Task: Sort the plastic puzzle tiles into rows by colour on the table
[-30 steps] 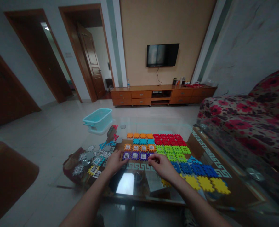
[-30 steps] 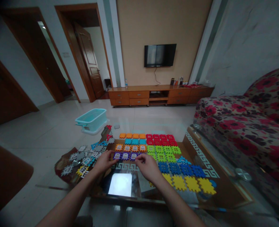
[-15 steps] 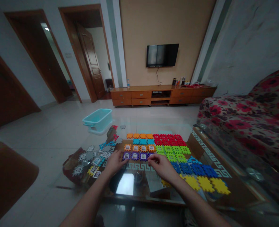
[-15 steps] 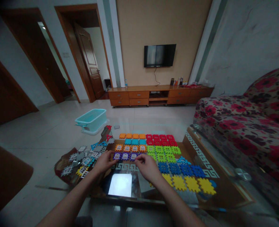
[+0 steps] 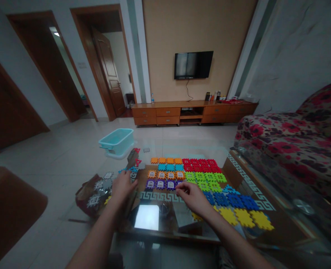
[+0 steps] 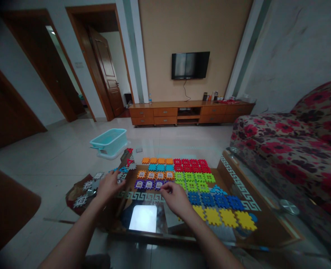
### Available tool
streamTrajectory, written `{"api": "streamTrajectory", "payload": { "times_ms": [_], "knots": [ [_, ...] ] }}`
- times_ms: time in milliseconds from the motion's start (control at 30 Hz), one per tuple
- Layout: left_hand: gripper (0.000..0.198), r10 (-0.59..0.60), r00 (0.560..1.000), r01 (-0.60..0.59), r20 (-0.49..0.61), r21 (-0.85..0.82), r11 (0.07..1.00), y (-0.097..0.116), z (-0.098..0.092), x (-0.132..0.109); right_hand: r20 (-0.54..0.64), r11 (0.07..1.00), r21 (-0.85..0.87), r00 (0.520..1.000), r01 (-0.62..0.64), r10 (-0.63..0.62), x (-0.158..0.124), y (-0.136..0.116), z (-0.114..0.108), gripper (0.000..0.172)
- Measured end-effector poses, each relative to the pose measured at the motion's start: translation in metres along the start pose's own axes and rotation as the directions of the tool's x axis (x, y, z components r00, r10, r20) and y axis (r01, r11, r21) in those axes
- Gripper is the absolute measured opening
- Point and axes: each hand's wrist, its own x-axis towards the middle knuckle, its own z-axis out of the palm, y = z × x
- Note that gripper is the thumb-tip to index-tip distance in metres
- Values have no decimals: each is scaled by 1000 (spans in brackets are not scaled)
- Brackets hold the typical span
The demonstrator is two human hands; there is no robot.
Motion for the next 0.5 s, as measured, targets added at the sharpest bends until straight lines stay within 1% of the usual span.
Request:
{"api": "streamTrajectory", "payload": {
  "times_ms": [33,100,200,267,300,400,500],
  "knots": [
    [43,-62,998,63,-10,78,995,-7,-5,-1,4,1000,-5,1000,2,-2,0,-1,0,11],
    [45,-178,984,174,8,163,971,-21,-10,-3,11,1000,-10,1000,2,-2,-1,-2,-1,11],
    [49,-263,956,240,129,170,956,-34,-6,-6,14,1000,-11,1000,-5,5,-2,-4,0,11],
    [46,-265,945,238,192,151,959,-37,-1,-7,9,1000,-11,1000,-4,5,-2,-3,2,11],
    [43,-258,944,231,204,144,962,-36,0,-7,7,1000,-8,1000,-4,4,-2,-2,2,11],
    [35,-241,948,216,208,135,967,-32,1,-7,7,1000,4,1000,-4,4,-1,1,4,10],
    [33,-241,949,217,204,132,967,-29,-2,-6,15,1000,12,1000,3,-3,-1,3,4,10]
  ]
}}
